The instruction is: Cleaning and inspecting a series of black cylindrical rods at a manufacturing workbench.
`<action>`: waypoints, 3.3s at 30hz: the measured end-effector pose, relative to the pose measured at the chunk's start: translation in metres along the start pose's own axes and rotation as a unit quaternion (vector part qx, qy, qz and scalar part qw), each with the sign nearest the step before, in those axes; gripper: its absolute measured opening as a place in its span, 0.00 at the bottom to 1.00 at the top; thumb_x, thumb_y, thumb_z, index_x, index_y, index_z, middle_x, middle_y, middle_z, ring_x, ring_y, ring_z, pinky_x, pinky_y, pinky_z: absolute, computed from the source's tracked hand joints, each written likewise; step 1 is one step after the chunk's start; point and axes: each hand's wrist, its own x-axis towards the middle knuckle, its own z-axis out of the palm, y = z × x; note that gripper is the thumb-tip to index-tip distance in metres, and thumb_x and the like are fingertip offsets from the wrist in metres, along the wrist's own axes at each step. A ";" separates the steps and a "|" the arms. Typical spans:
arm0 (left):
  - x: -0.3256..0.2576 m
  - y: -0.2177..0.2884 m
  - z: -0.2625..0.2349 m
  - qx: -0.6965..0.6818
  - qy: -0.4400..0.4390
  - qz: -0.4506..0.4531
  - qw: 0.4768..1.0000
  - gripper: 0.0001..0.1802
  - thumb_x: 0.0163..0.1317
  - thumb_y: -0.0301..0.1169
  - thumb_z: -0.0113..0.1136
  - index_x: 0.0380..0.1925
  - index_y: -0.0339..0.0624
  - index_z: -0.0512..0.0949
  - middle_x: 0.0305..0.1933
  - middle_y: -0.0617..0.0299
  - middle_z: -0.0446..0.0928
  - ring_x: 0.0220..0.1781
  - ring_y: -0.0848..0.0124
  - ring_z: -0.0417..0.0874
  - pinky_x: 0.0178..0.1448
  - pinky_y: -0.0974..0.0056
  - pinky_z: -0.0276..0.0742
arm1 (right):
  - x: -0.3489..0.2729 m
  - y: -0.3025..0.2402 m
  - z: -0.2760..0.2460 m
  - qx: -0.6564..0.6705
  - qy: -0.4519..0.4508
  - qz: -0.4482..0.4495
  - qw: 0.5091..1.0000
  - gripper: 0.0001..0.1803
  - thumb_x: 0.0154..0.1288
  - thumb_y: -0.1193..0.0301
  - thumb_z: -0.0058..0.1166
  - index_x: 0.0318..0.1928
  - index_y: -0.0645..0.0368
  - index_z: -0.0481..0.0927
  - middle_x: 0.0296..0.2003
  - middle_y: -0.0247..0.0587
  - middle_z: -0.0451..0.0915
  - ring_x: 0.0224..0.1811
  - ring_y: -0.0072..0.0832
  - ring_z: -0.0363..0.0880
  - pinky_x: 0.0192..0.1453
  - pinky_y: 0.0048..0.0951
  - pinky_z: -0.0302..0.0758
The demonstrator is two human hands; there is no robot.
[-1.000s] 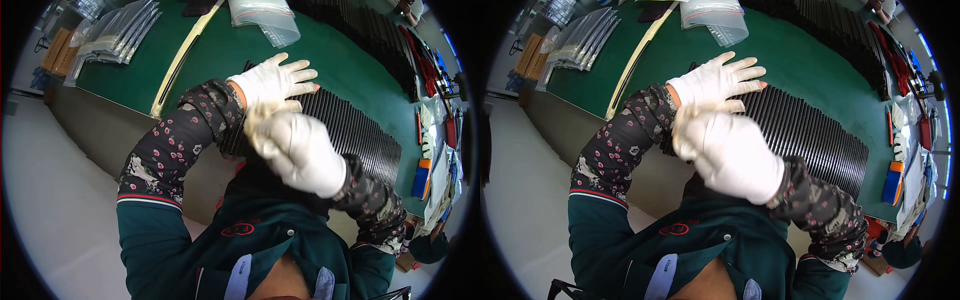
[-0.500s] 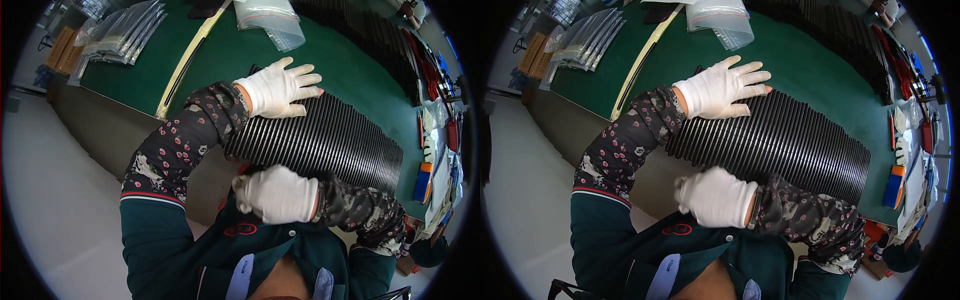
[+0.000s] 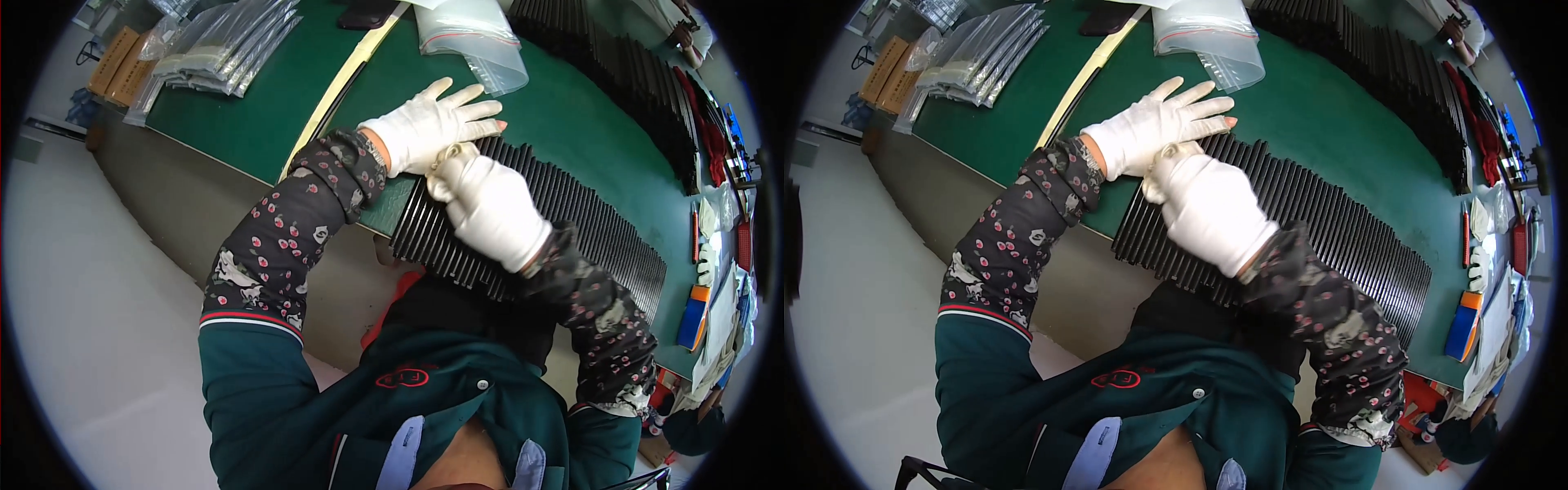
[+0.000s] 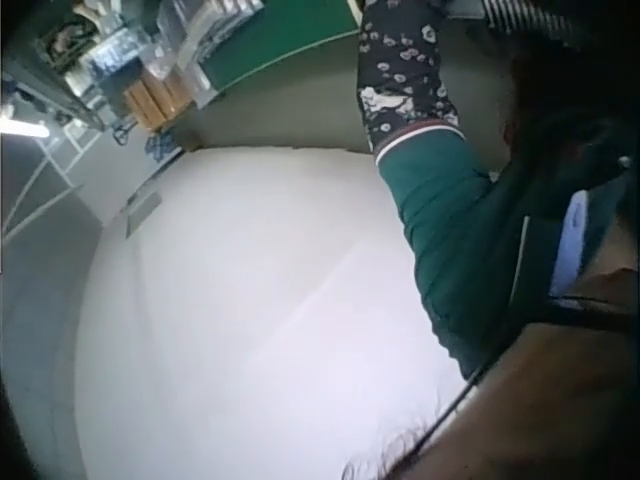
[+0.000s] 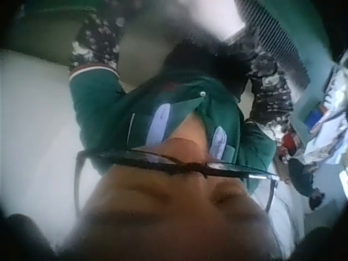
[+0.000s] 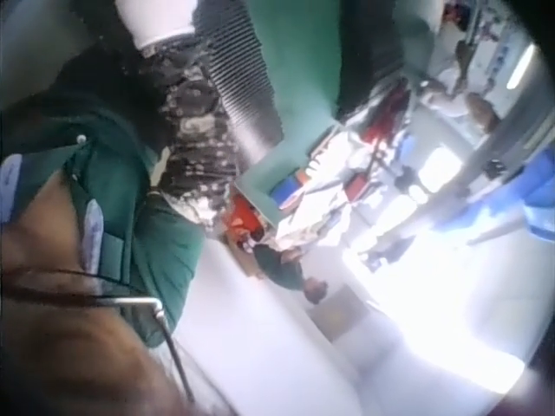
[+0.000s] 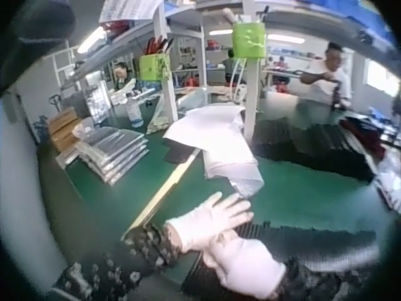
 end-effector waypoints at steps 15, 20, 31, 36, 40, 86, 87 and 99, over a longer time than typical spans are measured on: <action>-0.001 0.001 0.006 -0.079 0.027 -0.017 0.996 0.28 0.67 0.43 0.50 0.67 0.55 0.64 0.75 0.64 0.56 0.77 0.59 0.52 0.77 0.46 0.44 | -0.022 -0.081 0.005 0.162 -0.413 -0.142 0.885 0.11 0.50 0.73 0.56 0.37 0.55 0.78 0.27 0.37 0.78 0.28 0.34 0.81 0.34 0.35 0.78; 0.009 -0.001 0.004 -0.033 -0.008 -0.006 0.999 0.28 0.69 0.48 0.43 0.69 0.59 0.61 0.74 0.65 0.56 0.78 0.62 0.50 0.77 0.46 0.42 | 0.004 -0.028 0.010 0.052 -0.055 -0.070 0.995 0.12 0.48 0.77 0.55 0.37 0.58 0.75 0.28 0.40 0.76 0.30 0.39 0.79 0.35 0.36 0.77; 0.007 0.001 0.004 -0.032 0.012 -0.002 0.999 0.30 0.64 0.44 0.53 0.67 0.55 0.64 0.74 0.63 0.58 0.76 0.58 0.54 0.75 0.44 0.49 | 0.000 -0.017 0.015 -0.027 -0.044 -0.039 0.998 0.06 0.50 0.74 0.54 0.32 0.56 0.76 0.28 0.40 0.77 0.32 0.37 0.81 0.35 0.34 0.79; -0.005 0.001 0.004 -0.044 0.034 -0.011 0.998 0.31 0.63 0.44 0.55 0.67 0.52 0.64 0.73 0.61 0.58 0.76 0.58 0.54 0.75 0.45 0.48 | -0.023 -0.073 -0.008 0.276 -0.172 -0.142 0.935 0.07 0.53 0.76 0.52 0.32 0.50 0.78 0.30 0.36 0.78 0.36 0.35 0.81 0.38 0.34 0.79; 0.003 0.003 -0.007 0.014 -0.017 -0.007 1.000 0.32 0.63 0.45 0.55 0.66 0.53 0.64 0.73 0.62 0.59 0.76 0.59 0.55 0.76 0.46 0.49 | -0.015 -0.013 0.001 0.073 -0.045 -0.028 0.996 0.11 0.51 0.76 0.55 0.37 0.55 0.76 0.31 0.38 0.77 0.33 0.36 0.80 0.35 0.33 0.78; -0.014 0.005 -0.006 -0.060 0.100 0.086 0.990 0.30 0.66 0.47 0.47 0.67 0.51 0.63 0.74 0.57 0.56 0.76 0.53 0.54 0.76 0.42 0.47 | -0.035 -0.025 -0.070 0.224 -0.122 0.004 0.967 0.01 0.58 0.75 0.50 0.32 0.55 0.73 0.27 0.38 0.77 0.29 0.39 0.79 0.32 0.34 0.77; -0.010 0.009 -0.006 -0.060 0.098 0.083 0.990 0.30 0.66 0.47 0.47 0.67 0.51 0.63 0.74 0.57 0.56 0.76 0.53 0.54 0.76 0.42 0.47 | -0.029 -0.016 -0.066 0.183 -0.074 -0.007 0.980 0.02 0.58 0.75 0.50 0.32 0.55 0.73 0.27 0.39 0.77 0.29 0.40 0.79 0.32 0.34 0.77; -0.003 0.019 0.000 -0.043 0.018 0.071 0.996 0.30 0.64 0.44 0.50 0.67 0.55 0.64 0.74 0.65 0.57 0.76 0.61 0.54 0.76 0.47 0.48 | -0.013 -0.035 -0.035 0.148 -0.148 -0.114 0.971 0.14 0.50 0.74 0.54 0.41 0.57 0.74 0.27 0.32 0.77 0.29 0.33 0.79 0.32 0.31 0.76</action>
